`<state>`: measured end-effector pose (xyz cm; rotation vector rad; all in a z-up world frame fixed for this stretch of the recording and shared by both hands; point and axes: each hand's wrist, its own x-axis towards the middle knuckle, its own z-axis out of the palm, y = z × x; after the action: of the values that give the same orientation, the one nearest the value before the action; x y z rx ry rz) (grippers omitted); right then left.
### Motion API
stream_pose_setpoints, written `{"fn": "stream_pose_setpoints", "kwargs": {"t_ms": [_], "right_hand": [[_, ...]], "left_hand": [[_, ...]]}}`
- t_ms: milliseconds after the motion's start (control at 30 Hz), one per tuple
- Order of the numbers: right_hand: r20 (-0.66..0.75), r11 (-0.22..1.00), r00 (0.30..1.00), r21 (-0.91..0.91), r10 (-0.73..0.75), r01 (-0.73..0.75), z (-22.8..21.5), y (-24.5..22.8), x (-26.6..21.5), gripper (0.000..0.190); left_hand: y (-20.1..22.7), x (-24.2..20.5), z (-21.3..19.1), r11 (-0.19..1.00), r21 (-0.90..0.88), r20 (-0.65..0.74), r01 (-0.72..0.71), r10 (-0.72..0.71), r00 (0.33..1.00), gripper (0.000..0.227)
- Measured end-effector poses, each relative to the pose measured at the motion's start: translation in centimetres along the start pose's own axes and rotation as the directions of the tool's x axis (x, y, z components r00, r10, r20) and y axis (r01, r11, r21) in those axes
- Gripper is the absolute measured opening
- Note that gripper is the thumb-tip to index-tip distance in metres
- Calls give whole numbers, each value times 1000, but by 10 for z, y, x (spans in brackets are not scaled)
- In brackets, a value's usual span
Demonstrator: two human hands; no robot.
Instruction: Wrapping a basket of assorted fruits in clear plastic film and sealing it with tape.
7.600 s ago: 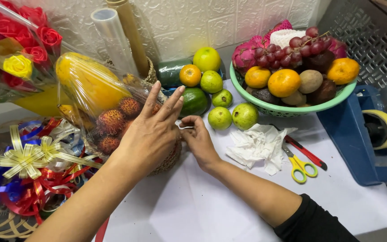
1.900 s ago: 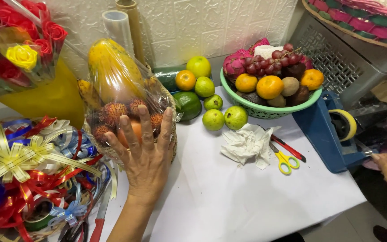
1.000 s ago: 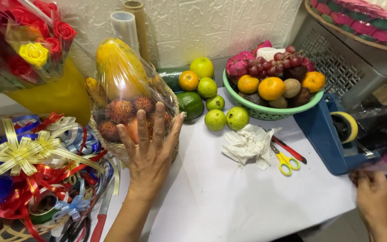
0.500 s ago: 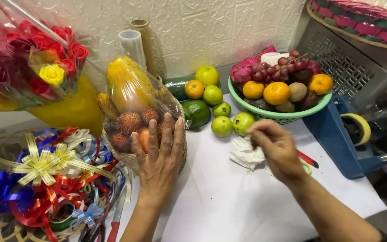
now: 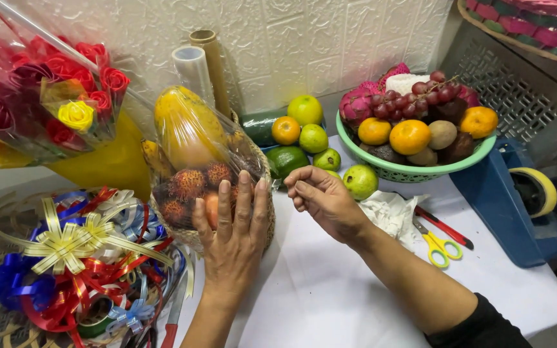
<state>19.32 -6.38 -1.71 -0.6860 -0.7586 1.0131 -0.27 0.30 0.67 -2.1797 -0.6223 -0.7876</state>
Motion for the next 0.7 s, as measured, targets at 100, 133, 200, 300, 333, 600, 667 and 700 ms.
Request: {"fn": "stream_pose_setpoints", "kwargs": {"t_ms": [100, 133, 200, 300, 333, 600, 667, 700], "right_hand": [[0, 999, 999, 16, 40, -40, 6, -8, 1, 16], [-9, 998, 999, 30, 48, -48, 6, -9, 1, 16], [-19, 998, 998, 42, 53, -53, 7, -12, 1, 16], [-79, 1000, 997, -29, -2, -1, 11, -11, 3, 3], [-49, 995, 997, -82, -57, 53, 9, -7, 4, 4], [61, 925, 978, -319, -198, 207, 25, -1, 1, 21], [77, 904, 979, -376, -187, 202, 28, -3, 2, 44], [77, 905, 980, -376, -185, 200, 28, -4, 3, 44]], "left_hand": [[-1, 3, -1, 1000, 10, -31, 5, -5, 999, 49], [-1, 3, -2, 1000, 14, -26, -2, 2, 1000, 49], [-1, 5, -1, 1000, 18, -24, -9, 10, 1000, 50], [-2, 4, 0, 1000, 29, -58, -3, 5, 998, 47], [-2, 3, 2, 1000, 22, -39, -7, 8, 999, 50], [-1, 3, -3, 1000, 14, -26, -10, 11, 1000, 50], [-2, 3, -1, 1000, -21, -20, -13, 12, 1000, 49], [-2, 3, -1, 1000, -21, -18, -12, 12, 1000, 49]]}}
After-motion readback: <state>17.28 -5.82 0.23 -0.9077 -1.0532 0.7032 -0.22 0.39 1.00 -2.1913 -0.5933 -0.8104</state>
